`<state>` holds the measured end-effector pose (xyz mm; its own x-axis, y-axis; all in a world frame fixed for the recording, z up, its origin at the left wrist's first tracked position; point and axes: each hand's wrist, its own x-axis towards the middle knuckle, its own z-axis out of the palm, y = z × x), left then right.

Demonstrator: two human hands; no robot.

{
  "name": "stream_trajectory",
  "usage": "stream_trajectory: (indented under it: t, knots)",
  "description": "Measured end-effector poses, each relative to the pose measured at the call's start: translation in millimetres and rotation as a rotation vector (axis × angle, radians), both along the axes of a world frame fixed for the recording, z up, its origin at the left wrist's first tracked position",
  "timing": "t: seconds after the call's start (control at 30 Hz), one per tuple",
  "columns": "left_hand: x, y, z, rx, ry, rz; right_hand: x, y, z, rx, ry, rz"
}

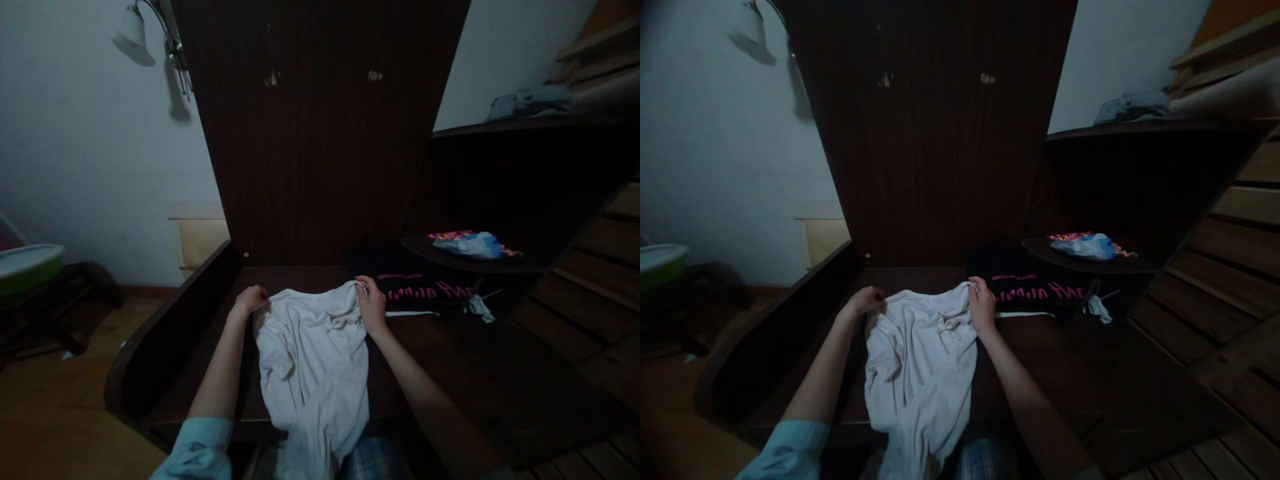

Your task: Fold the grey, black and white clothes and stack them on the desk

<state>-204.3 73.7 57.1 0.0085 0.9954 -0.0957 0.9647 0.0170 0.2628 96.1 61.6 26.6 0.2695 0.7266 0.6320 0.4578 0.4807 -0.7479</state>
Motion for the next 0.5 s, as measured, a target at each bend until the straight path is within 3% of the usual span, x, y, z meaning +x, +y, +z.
stream_trajectory:
  t: [0.27, 0.5]
  knots:
    - [5, -1, -2.0, 0.013, -0.063, 0.011, 0, -2, 2, -0.001, -0.071, -0.005]
    - [11, 1, -8.5, -0.085, -0.402, -0.109, -2, -5, 4, 0.016, -0.097, -0.007]
